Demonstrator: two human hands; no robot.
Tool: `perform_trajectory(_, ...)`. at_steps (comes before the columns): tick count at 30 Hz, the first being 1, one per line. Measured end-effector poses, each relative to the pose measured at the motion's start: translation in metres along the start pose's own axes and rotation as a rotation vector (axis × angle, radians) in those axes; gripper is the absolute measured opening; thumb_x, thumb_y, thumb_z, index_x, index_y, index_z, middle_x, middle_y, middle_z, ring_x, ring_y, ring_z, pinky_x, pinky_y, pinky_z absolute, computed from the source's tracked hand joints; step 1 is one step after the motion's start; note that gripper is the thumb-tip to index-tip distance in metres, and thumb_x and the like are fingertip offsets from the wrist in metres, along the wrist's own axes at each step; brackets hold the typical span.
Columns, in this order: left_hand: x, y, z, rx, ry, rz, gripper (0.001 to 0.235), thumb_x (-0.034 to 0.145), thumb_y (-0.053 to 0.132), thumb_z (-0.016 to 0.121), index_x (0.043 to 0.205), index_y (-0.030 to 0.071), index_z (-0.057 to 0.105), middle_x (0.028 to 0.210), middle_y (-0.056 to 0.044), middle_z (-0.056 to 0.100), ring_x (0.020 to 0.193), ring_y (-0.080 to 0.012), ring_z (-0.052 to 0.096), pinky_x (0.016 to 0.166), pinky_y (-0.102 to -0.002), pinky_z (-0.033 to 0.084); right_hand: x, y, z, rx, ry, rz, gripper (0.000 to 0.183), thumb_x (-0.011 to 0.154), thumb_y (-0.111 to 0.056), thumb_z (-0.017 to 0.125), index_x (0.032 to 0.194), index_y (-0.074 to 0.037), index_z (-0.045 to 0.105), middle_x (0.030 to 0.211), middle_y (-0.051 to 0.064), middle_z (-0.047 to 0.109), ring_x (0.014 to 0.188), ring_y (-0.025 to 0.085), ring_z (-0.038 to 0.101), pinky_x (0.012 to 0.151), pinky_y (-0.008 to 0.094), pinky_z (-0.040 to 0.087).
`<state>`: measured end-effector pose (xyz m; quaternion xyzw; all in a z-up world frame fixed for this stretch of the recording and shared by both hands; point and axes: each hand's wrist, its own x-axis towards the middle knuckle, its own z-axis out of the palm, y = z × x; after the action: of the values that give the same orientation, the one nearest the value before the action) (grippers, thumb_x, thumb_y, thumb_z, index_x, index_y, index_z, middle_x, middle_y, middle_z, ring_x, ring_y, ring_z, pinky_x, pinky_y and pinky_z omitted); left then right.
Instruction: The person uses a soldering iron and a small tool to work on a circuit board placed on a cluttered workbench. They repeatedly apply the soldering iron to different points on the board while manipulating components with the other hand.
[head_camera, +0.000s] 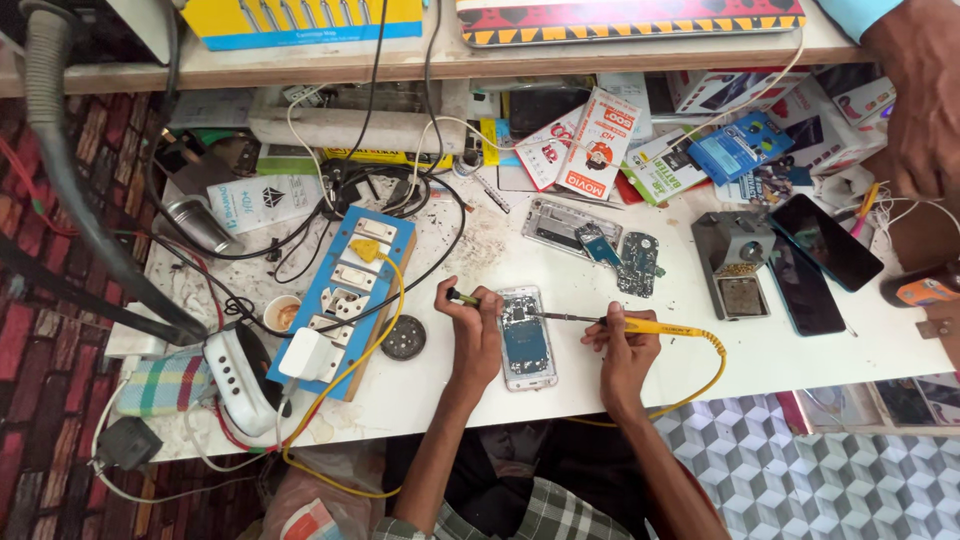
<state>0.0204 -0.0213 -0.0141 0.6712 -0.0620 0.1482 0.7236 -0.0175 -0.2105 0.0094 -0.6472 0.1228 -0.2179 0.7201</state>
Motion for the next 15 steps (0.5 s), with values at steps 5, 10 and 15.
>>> perform_trajectory(5,-0.0012,-0.0015,-0.0011,-0.056,-0.024,0.039,0.034,0.111,0.011,0.039,0.134,0.009,0.013,0.083,-0.009,0.049,0.081,-0.0169,0.046,0.083,-0.035,0.045,-0.0006,-0.001,0.001,-0.009,-0.011,-0.05,0.022,0.105,-0.019,0.062,0.095,-0.004,0.049,0.069,0.01,0.065,0.055,0.012,0.06,0.052,0.023,0.044)
perform_trajectory(10,0.0007,-0.0031,0.0004,-0.075,-0.032,0.03,0.035,0.112,0.012,0.039,0.134,0.01,0.013,0.081,-0.009,0.048,0.079,-0.0169,0.044,0.081,-0.034,0.044,0.0007,-0.0026,0.0009,-0.023,-0.005,-0.062,0.023,0.105,-0.017,0.063,0.093,-0.005,0.048,0.063,0.005,0.057,0.051,0.008,0.05,0.048,0.021,0.039)
perform_trajectory(15,0.0006,-0.0056,-0.0018,-0.112,-0.059,0.023,0.034,0.112,0.012,0.039,0.134,0.009,0.012,0.084,-0.009,0.049,0.081,-0.0173,0.045,0.084,-0.034,0.045,0.0029,-0.0026,0.0016,-0.017,0.002,-0.035,0.023,0.104,-0.017,0.063,0.09,-0.006,0.048,0.061,0.004,0.056,0.048,0.008,0.05,0.045,0.022,0.04)
